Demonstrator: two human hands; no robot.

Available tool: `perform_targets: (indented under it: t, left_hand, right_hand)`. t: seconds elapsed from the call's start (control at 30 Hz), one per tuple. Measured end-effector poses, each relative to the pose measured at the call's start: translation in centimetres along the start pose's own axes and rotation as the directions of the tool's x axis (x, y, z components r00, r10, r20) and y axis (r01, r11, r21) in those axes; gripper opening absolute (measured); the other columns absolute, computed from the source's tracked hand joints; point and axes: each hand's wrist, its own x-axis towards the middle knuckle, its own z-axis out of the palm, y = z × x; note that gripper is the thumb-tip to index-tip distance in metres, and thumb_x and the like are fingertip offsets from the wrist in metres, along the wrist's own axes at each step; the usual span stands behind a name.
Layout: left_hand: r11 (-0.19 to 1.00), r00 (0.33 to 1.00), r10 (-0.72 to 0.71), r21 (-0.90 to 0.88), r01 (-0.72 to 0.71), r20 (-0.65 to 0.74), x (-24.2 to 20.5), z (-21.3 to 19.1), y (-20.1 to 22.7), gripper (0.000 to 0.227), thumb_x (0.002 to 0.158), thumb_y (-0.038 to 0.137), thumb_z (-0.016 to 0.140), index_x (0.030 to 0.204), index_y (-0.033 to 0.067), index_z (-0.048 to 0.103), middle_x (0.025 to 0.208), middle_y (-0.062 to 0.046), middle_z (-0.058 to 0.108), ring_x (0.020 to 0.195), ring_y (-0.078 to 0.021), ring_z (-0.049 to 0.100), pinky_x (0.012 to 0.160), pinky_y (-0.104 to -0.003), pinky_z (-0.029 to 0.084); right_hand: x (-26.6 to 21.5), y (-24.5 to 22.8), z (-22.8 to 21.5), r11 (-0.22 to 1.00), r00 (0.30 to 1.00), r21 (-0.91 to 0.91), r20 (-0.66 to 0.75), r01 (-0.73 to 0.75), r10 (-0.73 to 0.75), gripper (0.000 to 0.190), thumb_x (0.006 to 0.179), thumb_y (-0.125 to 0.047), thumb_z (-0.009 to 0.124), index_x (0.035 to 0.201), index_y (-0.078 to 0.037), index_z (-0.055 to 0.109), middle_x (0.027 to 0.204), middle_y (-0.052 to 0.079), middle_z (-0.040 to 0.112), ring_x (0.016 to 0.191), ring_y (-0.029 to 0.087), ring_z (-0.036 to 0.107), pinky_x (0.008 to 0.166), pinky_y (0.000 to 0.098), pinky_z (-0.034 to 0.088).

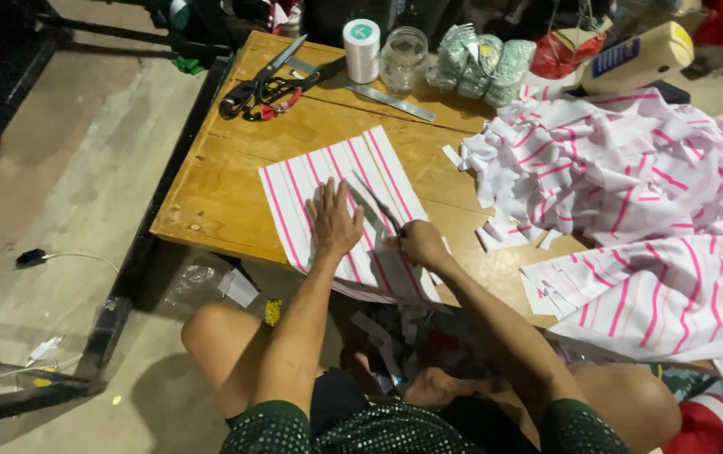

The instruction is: The person cuts a piece of white fabric with pink stripes into long strips using scissors. They hold the fabric steady with one hand while cutting with the other, then gather the cut strips and place them on a pile.

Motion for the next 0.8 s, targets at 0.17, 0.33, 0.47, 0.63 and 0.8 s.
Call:
perform_targets:
  t: [0.17,0.33,0.47,0.63,0.8]
  left_hand:
    - [0.994,0.975,0.094,-0.028,-0.101,-0.203,0.0,1.9,-1.2,0.062,0.090,0.033,0.062,0.145,0.0075,0.049,0.148,-0.018,0.047,0.143,-0.0381,0.041,0.115,-0.062,0.031]
    - [0.963,0.929,0.267,0.049,-0.263,-0.257,1.5,2.7,1.2,0.053,0.088,0.036,0.069,0.132,0.0082,0.061,0.138,-0.014,0.058,0.141,-0.0362,0.044,0.114,-0.070,0.024]
    - [0.928,0.902,0.232,0.196,-0.318,0.365,3.4,1.3,8.7,0.067,0.084,0.063,0.067,0.129,0.0141,0.066,0.127,-0.007,0.067,0.135,-0.0268,0.047,0.117,-0.075,0.000]
    - [0.848,0.835,0.331,0.250,-0.468,0.440,7.4,12.9,7.3,0.033,0.089,0.031,0.058,0.112,0.0117,0.070,0.106,-0.013,0.066,0.109,-0.0338,0.055,0.106,-0.073,0.024]
    - [0.990,0.823,0.115,-0.133,-0.049,0.556,10.6,14.4,11.3,0.022,0.074,0.013,0.074,0.093,0.0029,0.077,0.086,-0.019,0.075,0.086,-0.0443,0.075,0.075,-0.060,0.059]
  right_hand:
    - [0.8,3.5,7.9,0.957,0.954,-0.283,-0.263,0.069,-0.147,0.024,0.079,-0.022,0.071,0.094,-0.005,0.078,0.070,0.018,0.065,0.071,0.039,0.072,0.060,0.0496,0.062]
    - [1.6,4.0,11.5,0.800,0.522,-0.598,-0.670,0.042,-0.528,0.024,0.083,-0.016,0.057,0.065,-0.004,0.067,0.048,0.012,0.045,0.041,0.030,0.055,0.034,0.0416,0.050]
    - [0.4,2.7,10.8,0.812,0.476,-0.584,-0.706,0.028,-0.524,0.026,0.083,-0.012,0.051,0.063,-0.002,0.063,0.047,0.012,0.044,0.040,0.030,0.053,0.033,0.0433,0.049]
    - [4.8,6.2,15.3,0.843,0.587,-0.538,-0.680,0.009,-0.439,0.023,0.081,-0.011,0.052,0.066,-0.001,0.067,0.050,0.007,0.047,0.045,0.029,0.058,0.035,0.0453,0.051]
    - [5.6,7.7,16.2,0.832,0.479,-0.545,-0.706,0.103,-0.521,0.023,0.077,-0.015,0.054,0.059,-0.003,0.061,0.045,0.010,0.046,0.040,0.033,0.055,0.037,0.0442,0.045]
